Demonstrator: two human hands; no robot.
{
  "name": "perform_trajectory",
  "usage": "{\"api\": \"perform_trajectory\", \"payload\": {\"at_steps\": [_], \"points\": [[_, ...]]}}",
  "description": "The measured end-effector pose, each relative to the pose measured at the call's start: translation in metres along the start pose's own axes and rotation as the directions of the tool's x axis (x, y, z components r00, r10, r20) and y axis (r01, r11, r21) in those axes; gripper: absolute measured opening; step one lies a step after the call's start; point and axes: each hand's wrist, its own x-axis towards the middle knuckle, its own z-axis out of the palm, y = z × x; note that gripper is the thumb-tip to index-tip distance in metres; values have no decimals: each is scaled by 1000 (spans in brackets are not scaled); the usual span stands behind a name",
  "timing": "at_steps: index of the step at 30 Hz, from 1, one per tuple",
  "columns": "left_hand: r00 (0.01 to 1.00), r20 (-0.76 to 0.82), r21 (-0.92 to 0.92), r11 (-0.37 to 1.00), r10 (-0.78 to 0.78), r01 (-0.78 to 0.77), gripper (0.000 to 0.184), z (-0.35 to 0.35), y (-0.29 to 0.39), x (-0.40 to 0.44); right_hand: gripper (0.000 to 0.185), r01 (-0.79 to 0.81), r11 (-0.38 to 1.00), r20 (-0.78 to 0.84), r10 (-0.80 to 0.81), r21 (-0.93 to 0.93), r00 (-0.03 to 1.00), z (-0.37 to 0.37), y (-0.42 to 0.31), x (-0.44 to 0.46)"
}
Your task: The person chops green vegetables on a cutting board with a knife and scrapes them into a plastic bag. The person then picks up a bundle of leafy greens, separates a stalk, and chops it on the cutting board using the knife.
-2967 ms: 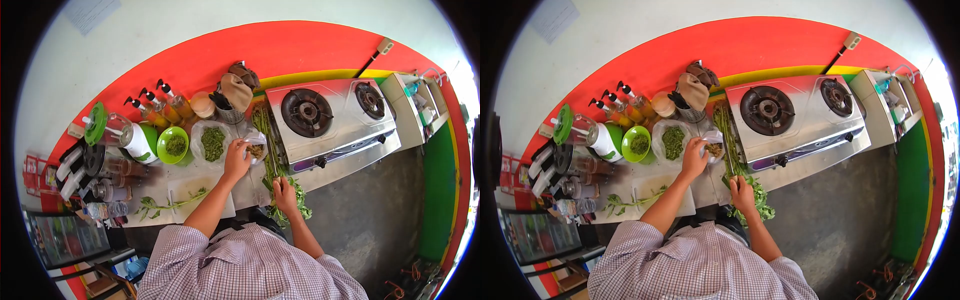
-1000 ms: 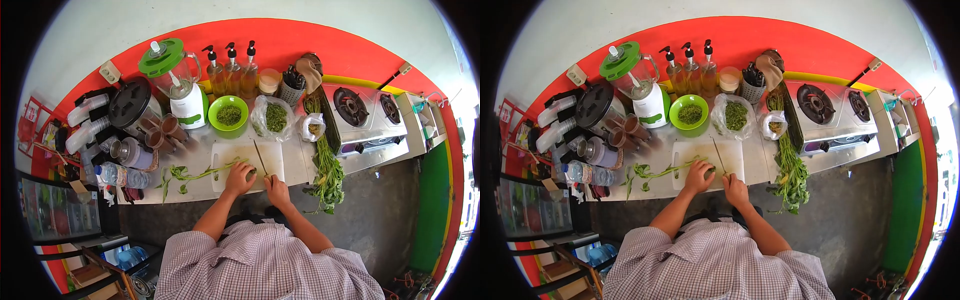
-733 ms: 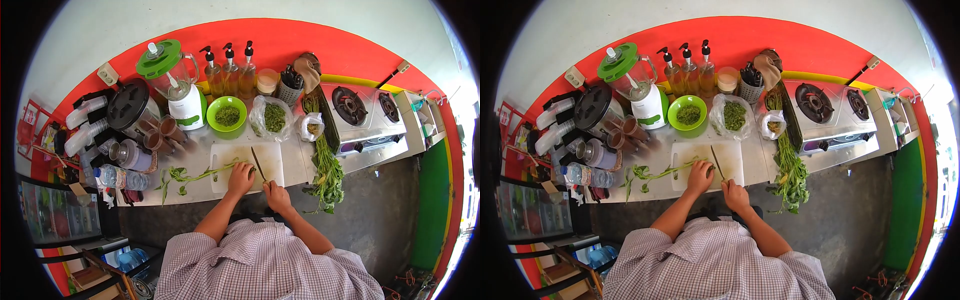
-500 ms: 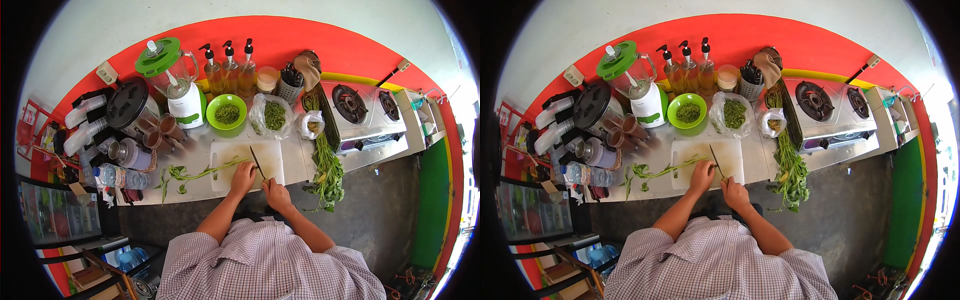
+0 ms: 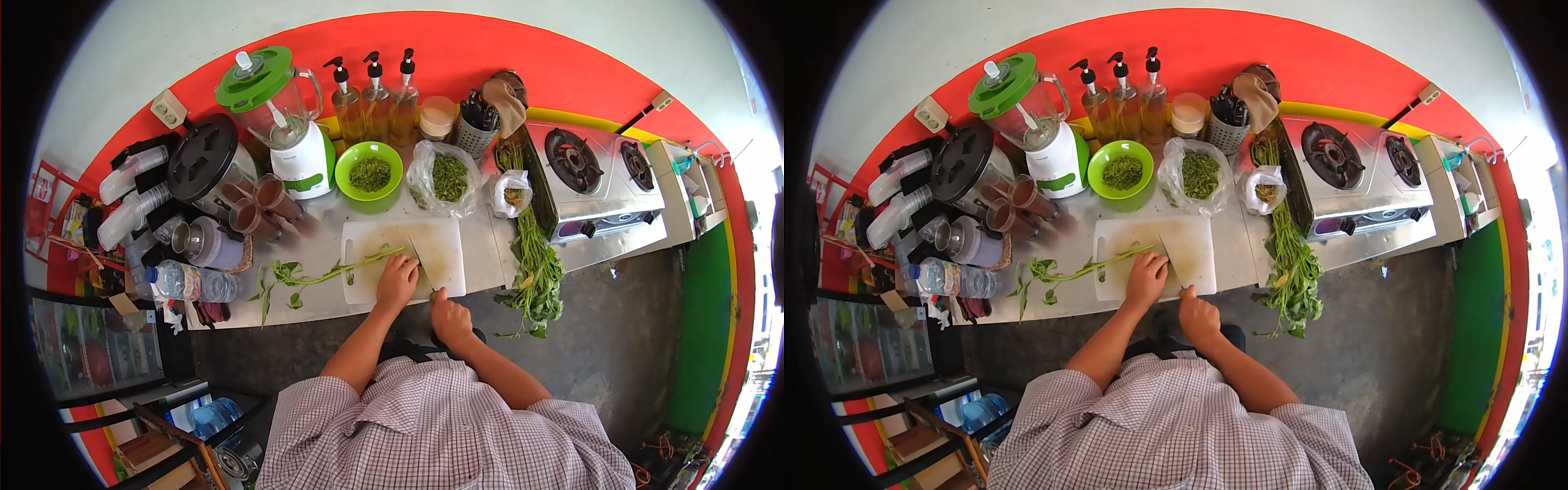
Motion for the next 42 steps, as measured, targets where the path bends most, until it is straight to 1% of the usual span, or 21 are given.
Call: {"api": "perform_trajectory", "payload": {"at_steps": [5, 7, 9, 12, 14, 15, 17, 20, 24, 27, 28, 29, 30, 32, 33, 34, 36, 37, 39, 40, 42], "points": [[999, 1, 38, 998, 40, -40, 13, -1, 1, -1, 25, 29, 998, 2, -29, -53, 1000, -21, -2, -9], [999, -7, 42, 998, 41, -41, 13, 0, 0, -2, 25, 32, 998, 6, -31, -59, 999, -15, -3, -16], [999, -14, 42, 998, 40, -40, 13, 3, -1, -2, 24, 43, 992, -9, -45, -118, 999, -4, -3, -17], [1000, -16, 21, 1000, 19, -18, 13, 2, -2, -2, 24, 63, 991, -67, -72, -121, 995, 1, 0, -5], [999, 21, -58, 997, -43, 44, 13, -2, -3, 0, 25, 64, 992, -35, -68, -106, 997, -18, -3, -9], [999, 25, -56, 998, -36, 38, 13, -2, -5, 0, 25, 66, 993, -10, -67, -98, 998, -25, -4, -10], [996, 30, -117, 989, -85, 87, 11, 1, -8, 0, 25, 51, 994, -12, -53, -99, 999, -15, -6, -16], [997, 33, -123, 989, -76, 79, 12, 1, -9, 0, 24, 35, 995, -24, -37, -91, 999, 0, -5, -8], [995, 65, -126, 988, -81, 88, 12, -2, -7, -1, 23, 62, 994, -27, -65, -95, 998, -8, -4, 0], [997, 27, -116, 990, -72, 75, 12, -2, -6, 2, 22, 69, 996, -10, -69, -51, 998, -18, -11, -14], [992, 47, -153, 980, -120, 126, 13, 0, -8, 1, 22, 67, 996, -17, -68, -53, 998, -13, -10, -13], [983, 69, -189, 966, -168, 179, 13, 2, -10, -1, 33, 48, 999, 30, -47, -19, 998, -7, -9, -11], [984, 67, -193, 965, -166, 176, 13, 0, -9, 0, 46, 28, 1000, 81, -29, 14, 996, -7, -10, -11], [993, 44, -132, 985, -107, 111, 13, -2, -6, 0, 46, 33, 999, 83, -33, 1, 996, -9, -8, -2], [993, 39, -133, 984, -110, 115, 13, -1, -6, 0, 47, 39, 999, 85, -38, -8, 996, -16, -9, 4], [997, 16, -125, 989, -79, 80, 13, 0, -6, -1, 47, 42, 999, 86, -41, -9, 995, -23, -9, 6], [999, 2, -112, 993, -47, 47, 13, 1, -7, -3, 46, 45, 999, 160, -44, -3, 986, -32, -9, 3], [1000, -8, -87, 996, -25, 25, 13, 2, -7, -3, 46, 43, 999, 164, -42, 1, 986, -27, -11, -2], [1000, -15, -63, 998, -4, 3, 13, 2, -7, -6, 22, 62, 996, 21, -61, -68, 998, -15, -12, -15], [1000, -26, -46, 999, 1, -3, 14, 3, -7, -6, 22, 62, 996, 20, -61, -70, 998, -13, -12, -12], [999, -38, -32, 999, 7, -8, 14, 4, -6, -4, 44, -2, 1000, 133, 0, 15, 991, -13, -13, -5]]}}
